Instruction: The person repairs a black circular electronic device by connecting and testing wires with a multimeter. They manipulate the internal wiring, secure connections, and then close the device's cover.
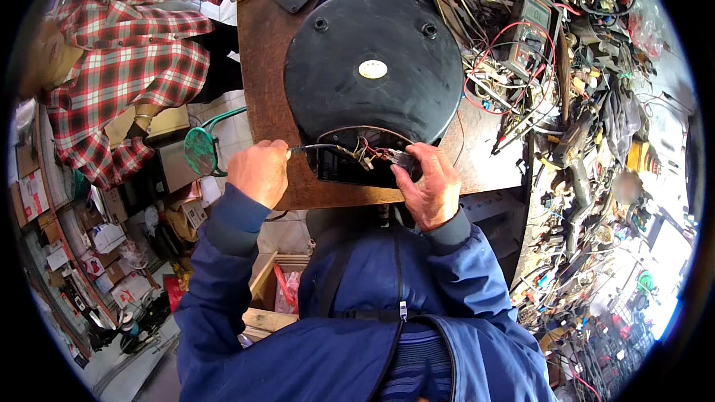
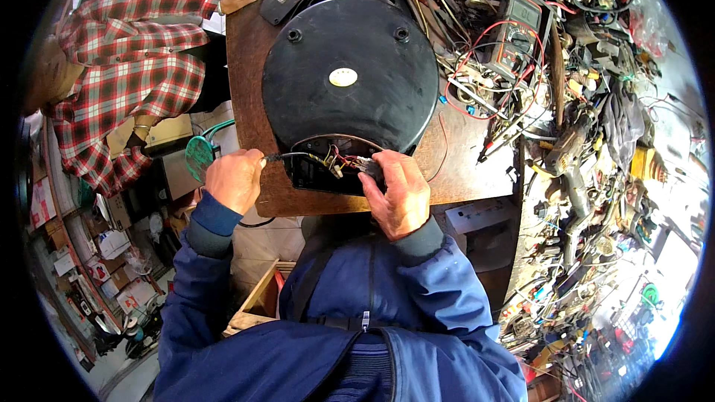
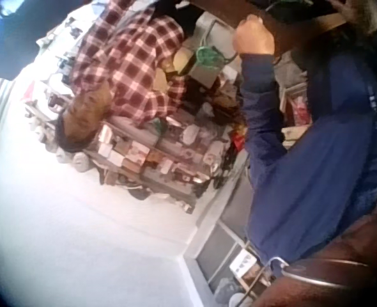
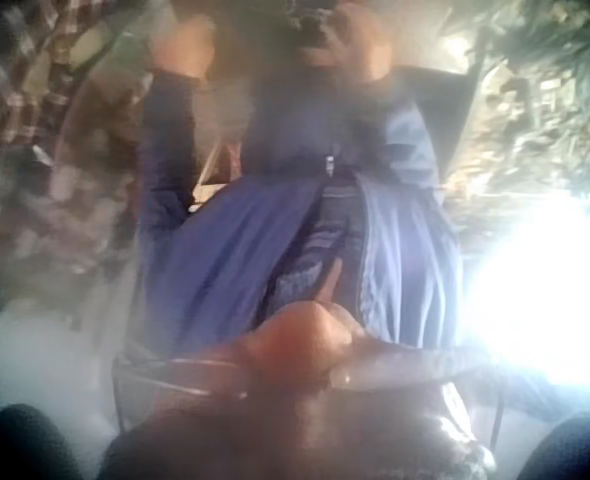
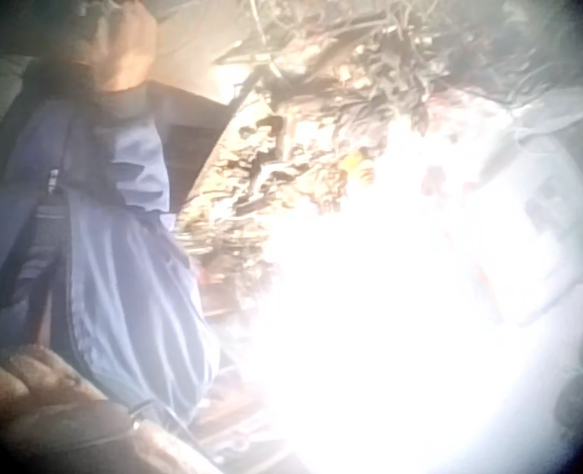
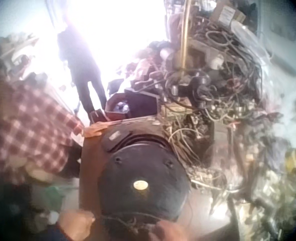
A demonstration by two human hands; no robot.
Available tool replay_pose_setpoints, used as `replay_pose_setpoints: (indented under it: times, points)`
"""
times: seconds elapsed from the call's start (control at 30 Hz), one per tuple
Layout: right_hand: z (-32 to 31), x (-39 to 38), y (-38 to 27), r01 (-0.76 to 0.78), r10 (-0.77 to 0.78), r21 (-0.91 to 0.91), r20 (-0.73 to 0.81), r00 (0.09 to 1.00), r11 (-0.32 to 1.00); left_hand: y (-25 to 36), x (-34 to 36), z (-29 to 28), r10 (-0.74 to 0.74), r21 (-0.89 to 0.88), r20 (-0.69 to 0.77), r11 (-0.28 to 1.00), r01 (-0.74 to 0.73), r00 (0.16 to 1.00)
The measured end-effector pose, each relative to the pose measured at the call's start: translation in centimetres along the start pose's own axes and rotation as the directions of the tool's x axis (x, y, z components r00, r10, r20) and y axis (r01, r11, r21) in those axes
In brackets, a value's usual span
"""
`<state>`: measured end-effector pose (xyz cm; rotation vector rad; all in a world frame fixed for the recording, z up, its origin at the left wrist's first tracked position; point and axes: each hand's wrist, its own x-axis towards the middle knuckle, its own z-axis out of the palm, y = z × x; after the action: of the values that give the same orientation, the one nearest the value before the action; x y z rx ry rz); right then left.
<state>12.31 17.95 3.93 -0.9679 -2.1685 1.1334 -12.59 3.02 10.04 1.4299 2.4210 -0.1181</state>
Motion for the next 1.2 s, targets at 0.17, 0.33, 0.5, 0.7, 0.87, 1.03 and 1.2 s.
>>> replay_pose_setpoints:
  times: [0.17, 0.33, 0.5, 0.7, 0.87, 1.03, 1.2]
  points:
    - [-0.2, -0.1, 0.2, -0.112, 0.113, 0.06, -0.012, 0.994, 0.992, -0.4, 0.2, -1.0, 0.251, 0.044, 0.217, 0.963, -0.267, 0.943]
    - [-0.6, 0.4, 0.2, -0.222, 0.225, 0.118, -0.008, 0.974, 0.968, -1.2, 1.2, -1.9, 0.414, -0.151, 0.307, 0.91, -0.386, 0.857]
    - [-0.4, 0.9, 0.3, -0.294, 0.295, 0.156, 0.016, 0.955, 0.943, -5.7, 2.9, -0.8, 0.524, -0.81, 0.557, 0.512, 0.284, 0.644]
    - [-0.5, 1.3, -0.4, -0.392, 0.382, 0.199, 0.086, 0.92, 0.898, -6.8, 2.1, 2.6, 0.604, -0.844, 0.461, 0.073, 0.531, 0.65]
    - [-0.6, 0.0, 0.4, -0.366, 0.354, 0.171, 0.1, 0.93, 0.915, -6.0, 1.0, 1.6, 0.384, -0.925, 0.378, 0.197, 0.325, 0.843]
    - [-0.5, -1.0, 0.0, -0.421, 0.405, 0.213, 0.113, 0.907, 0.882, -4.3, 0.3, 2.4, 0.156, -0.93, 0.128, 0.363, 0.064, 0.979]
    - [0.1, -1.0, -0.3, -0.406, 0.411, 0.249, 0.036, 0.911, 0.879, -3.4, 0.6, 2.4, 0.243, -0.877, 0.007, 0.467, -0.111, 0.97]
